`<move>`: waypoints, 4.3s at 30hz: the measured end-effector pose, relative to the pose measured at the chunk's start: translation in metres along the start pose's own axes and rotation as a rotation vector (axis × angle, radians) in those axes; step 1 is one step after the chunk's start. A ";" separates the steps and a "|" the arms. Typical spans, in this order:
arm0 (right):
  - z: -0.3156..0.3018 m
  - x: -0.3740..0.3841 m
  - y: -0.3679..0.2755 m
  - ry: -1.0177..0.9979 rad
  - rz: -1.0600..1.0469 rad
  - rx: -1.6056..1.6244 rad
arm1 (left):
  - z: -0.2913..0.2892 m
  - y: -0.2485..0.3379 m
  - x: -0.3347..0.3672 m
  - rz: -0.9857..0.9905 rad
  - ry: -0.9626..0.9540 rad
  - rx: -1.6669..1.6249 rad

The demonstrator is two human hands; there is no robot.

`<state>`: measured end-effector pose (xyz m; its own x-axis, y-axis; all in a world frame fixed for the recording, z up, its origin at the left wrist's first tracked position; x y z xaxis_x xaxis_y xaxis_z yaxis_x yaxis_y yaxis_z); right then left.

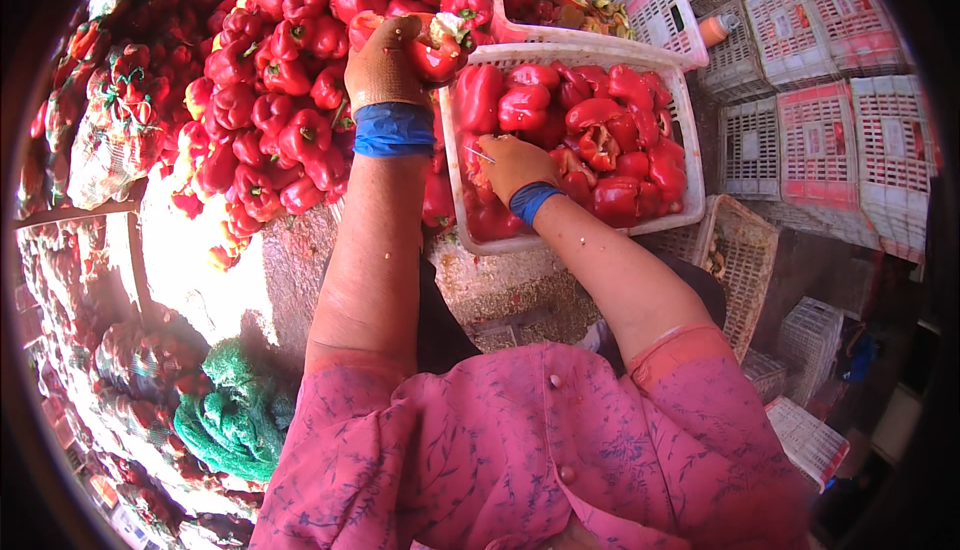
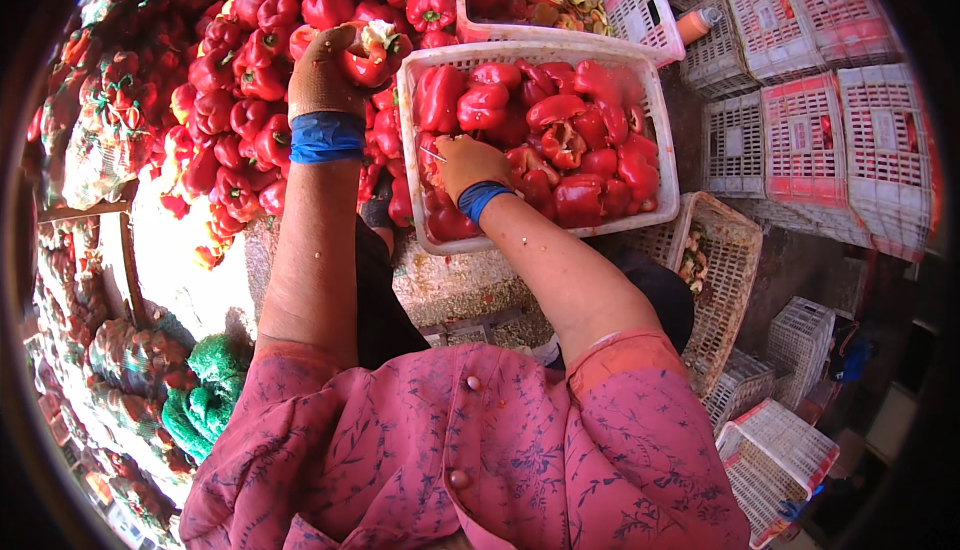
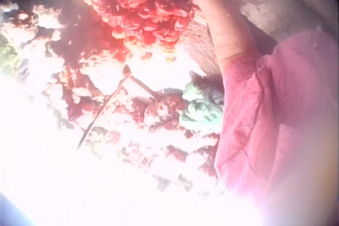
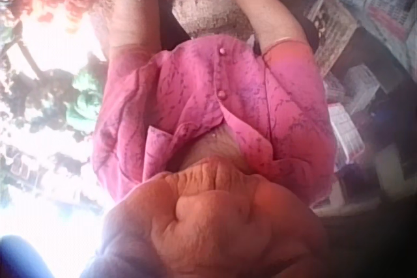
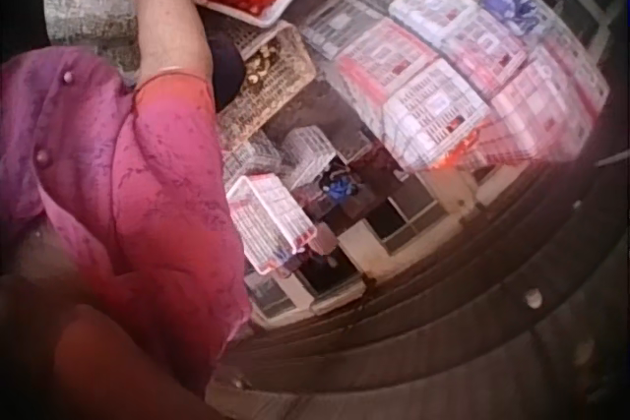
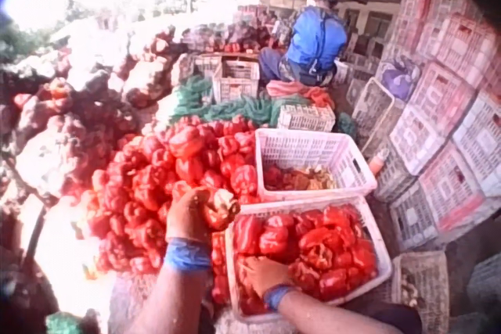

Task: The person is removing the stems and seeds from red peppers using a knife and their hands, then placing the cleaned peppers into a plastic crate.

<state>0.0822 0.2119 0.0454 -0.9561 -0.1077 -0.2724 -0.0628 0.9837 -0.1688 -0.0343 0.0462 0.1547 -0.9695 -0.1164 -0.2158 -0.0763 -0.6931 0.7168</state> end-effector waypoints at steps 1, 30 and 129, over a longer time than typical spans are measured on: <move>0.006 0.011 0.008 -0.035 -0.040 0.013 | 0.009 -0.015 -0.008 -0.176 0.034 -0.086; -0.077 -0.114 0.154 0.491 0.434 1.220 | 0.049 -0.272 -0.071 -0.741 -0.571 0.528; -0.158 -0.118 0.174 0.598 0.192 1.080 | 0.110 -0.103 -0.079 -0.237 -0.503 0.093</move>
<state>0.1391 0.4190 0.1977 -0.9217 0.3851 0.0463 0.0883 0.3245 -0.9418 0.0250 0.2047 0.1710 -0.9131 0.4044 -0.0517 -0.3038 -0.5906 0.7476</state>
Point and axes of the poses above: each hand's wrist, its own x-axis towards the middle knuckle, its own z-axis out of the palm, y = z × x, the point moved 9 cm from there along x, towards the middle knuckle, and after that the axes turned 10 degrees about -x, right-handed, at the moved point
